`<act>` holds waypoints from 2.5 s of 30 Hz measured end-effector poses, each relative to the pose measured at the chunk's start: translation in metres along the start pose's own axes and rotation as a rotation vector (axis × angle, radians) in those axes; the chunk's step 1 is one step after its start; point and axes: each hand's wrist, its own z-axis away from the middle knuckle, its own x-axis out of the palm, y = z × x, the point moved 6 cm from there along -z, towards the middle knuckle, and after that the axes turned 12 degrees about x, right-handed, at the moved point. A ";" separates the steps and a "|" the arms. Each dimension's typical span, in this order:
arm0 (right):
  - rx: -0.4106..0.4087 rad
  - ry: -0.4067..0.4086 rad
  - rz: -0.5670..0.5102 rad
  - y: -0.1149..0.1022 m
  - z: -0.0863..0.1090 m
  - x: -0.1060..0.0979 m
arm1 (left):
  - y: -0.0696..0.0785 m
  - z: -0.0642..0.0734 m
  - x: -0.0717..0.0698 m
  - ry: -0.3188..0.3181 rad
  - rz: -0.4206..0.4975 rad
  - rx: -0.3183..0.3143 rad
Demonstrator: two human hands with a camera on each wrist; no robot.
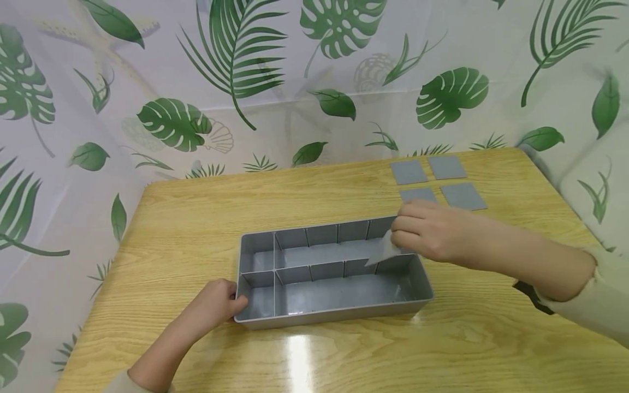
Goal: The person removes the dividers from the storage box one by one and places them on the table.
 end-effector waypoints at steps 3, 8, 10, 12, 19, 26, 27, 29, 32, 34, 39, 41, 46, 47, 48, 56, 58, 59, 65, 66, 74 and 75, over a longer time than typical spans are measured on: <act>0.054 0.020 -0.029 0.005 0.009 -0.004 | -0.001 0.000 0.000 -0.004 0.010 -0.003; 0.127 0.039 -0.013 0.013 0.025 -0.006 | -0.002 0.001 0.000 -0.004 0.015 -0.007; 0.141 0.044 0.010 0.016 0.032 -0.005 | -0.003 0.000 0.000 -0.005 0.018 -0.010; 0.152 0.051 0.027 0.020 0.039 -0.004 | -0.003 -0.001 0.000 -0.008 0.019 -0.011; 0.193 0.041 0.072 0.039 0.066 0.002 | -0.003 0.000 0.001 -0.008 0.022 0.000; 0.253 0.035 0.134 0.058 0.096 0.005 | -0.001 0.000 0.000 -0.011 0.018 0.006; 0.263 0.034 0.137 0.061 0.101 0.006 | -0.001 0.000 0.000 -0.011 0.017 0.004; 0.286 0.039 0.141 0.066 0.109 0.007 | -0.001 0.000 0.000 -0.011 0.014 0.003; 0.320 0.033 0.152 0.074 0.122 0.010 | -0.001 0.000 -0.001 -0.010 0.014 0.002; 0.342 0.024 0.161 0.079 0.130 0.012 | -0.002 0.000 0.000 -0.011 0.019 0.000; 0.409 -0.031 0.202 0.092 0.152 0.018 | -0.001 0.000 0.000 -0.012 0.025 0.005; 0.436 -0.065 0.215 0.096 0.159 0.021 | -0.001 0.000 0.001 -0.010 0.025 0.011; 0.483 -0.130 0.229 0.104 0.174 0.029 | -0.002 0.000 0.001 -0.005 0.039 0.020; 0.484 -0.134 0.229 0.105 0.176 0.031 | -0.002 0.000 0.001 -0.005 0.041 0.019; 0.482 -0.138 0.226 0.105 0.179 0.033 | -0.002 0.000 0.001 -0.006 0.043 0.015; 0.517 -0.195 0.222 0.104 0.199 0.055 | -0.002 -0.001 -0.001 -0.009 0.034 0.017; 0.549 -0.219 0.219 0.103 0.204 0.059 | -0.001 -0.001 -0.002 -0.011 0.034 0.016; 0.559 -0.226 0.219 0.102 0.207 0.061 | -0.001 -0.001 -0.002 -0.011 0.035 0.016; 0.580 -0.230 0.221 0.097 0.214 0.068 | 0.000 -0.001 -0.001 -0.016 0.018 0.018; 0.586 -0.231 0.223 0.097 0.214 0.068 | 0.000 -0.001 -0.001 -0.015 0.015 0.020; 0.643 -0.296 0.228 0.091 0.216 0.075 | 0.000 0.001 0.000 -0.011 0.033 0.014; 0.650 -0.307 0.225 0.089 0.218 0.077 | 0.000 0.001 0.000 -0.010 0.032 0.016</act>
